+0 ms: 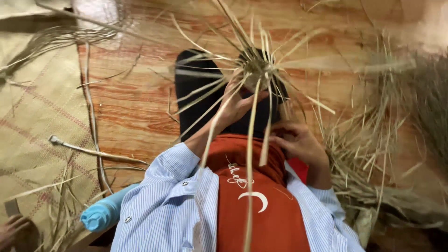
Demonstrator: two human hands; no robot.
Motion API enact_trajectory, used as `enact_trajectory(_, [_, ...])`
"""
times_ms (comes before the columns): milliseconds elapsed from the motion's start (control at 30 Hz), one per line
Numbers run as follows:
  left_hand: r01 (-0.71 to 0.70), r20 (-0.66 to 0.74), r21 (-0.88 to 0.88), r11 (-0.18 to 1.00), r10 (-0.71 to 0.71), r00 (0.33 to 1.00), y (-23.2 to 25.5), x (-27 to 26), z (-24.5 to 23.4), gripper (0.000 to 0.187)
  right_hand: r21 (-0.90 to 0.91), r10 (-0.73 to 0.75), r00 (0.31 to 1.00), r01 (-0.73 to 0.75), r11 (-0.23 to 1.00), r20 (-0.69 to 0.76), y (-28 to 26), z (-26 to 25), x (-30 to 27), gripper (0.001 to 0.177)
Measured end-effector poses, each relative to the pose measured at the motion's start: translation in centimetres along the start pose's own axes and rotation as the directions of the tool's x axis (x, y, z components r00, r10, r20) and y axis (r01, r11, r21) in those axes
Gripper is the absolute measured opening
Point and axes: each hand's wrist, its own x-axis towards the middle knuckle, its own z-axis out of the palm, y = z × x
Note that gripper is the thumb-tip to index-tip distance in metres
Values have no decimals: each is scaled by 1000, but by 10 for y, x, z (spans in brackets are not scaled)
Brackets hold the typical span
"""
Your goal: Weaving a basket using dried straw or grass fibers by hand
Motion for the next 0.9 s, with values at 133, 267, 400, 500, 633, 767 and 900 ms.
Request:
enact_trajectory(133, [-13,-153,91,996,27,988,5,7,3,60,19,90,967,-88,996,-237,-11,5,10,22])
enact_trajectory(267, [25,-206,46,999,-15,979,5,15,2,64,-126,-343,765,330,936,-546,-25,-6,37,12])
enact_trajectory(400, [-36,-224,85,996,55,973,6,16,8,68,-266,-553,668,489,831,-498,-59,-13,58,9])
enact_trajectory(500, [-38,-198,14,999,40,979,18,12,8,69,-277,-583,669,516,811,-461,-85,-1,71,9])
enact_trajectory(633, [-49,-171,37,998,55,984,12,10,0,76,-254,-541,708,478,841,-455,-91,4,79,10])
enact_trajectory(767, [-43,-139,148,988,63,988,25,10,-4,81,-95,-374,796,377,921,-475,-80,4,85,20])
enact_trajectory(900, [-111,-83,226,968,133,988,41,7,2,72,-99,-341,806,337,936,-484,-79,2,86,23])
